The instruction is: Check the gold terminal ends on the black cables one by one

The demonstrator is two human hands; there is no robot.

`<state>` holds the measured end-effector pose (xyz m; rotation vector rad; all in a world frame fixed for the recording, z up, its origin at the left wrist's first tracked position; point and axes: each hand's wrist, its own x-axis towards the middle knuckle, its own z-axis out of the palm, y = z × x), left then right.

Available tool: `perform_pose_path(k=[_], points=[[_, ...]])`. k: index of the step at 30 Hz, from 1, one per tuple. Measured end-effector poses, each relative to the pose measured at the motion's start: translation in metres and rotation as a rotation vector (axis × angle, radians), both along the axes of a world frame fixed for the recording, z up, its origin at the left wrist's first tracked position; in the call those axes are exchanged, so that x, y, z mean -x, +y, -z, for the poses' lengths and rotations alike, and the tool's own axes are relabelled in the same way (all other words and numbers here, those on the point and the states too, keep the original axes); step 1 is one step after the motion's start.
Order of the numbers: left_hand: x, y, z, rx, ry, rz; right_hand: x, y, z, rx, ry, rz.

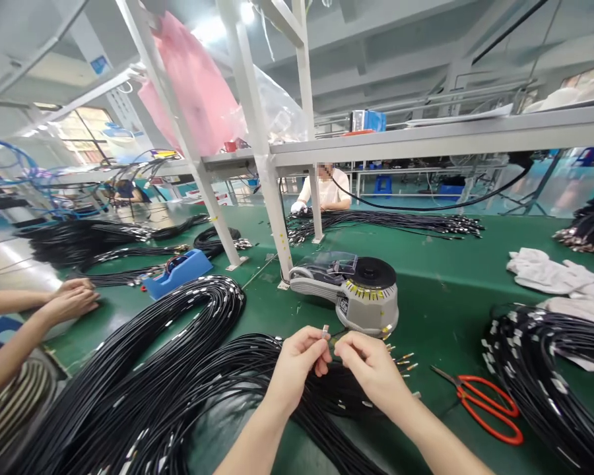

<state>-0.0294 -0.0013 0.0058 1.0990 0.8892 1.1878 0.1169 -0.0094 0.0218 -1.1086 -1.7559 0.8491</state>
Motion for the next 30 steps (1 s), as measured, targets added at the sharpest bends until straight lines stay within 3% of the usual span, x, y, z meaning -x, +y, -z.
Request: perform_pose_path(k=[5, 13, 30], points=[[0.001, 0.0, -0.002, 0.001, -0.015, 0.014, 0.011, 0.013, 0.004, -0.034, -0.017, -0.08], [0.001, 0.0, -0.004, 0.014, -0.035, -0.01, 0.01, 0.018, 0.007, -0.095, -0.022, -0.056], [-0.003, -0.002, -0.005, 0.029, -0.012, 0.0, 0.013, 0.016, 0.011, -0.021, 0.044, -0.053]])
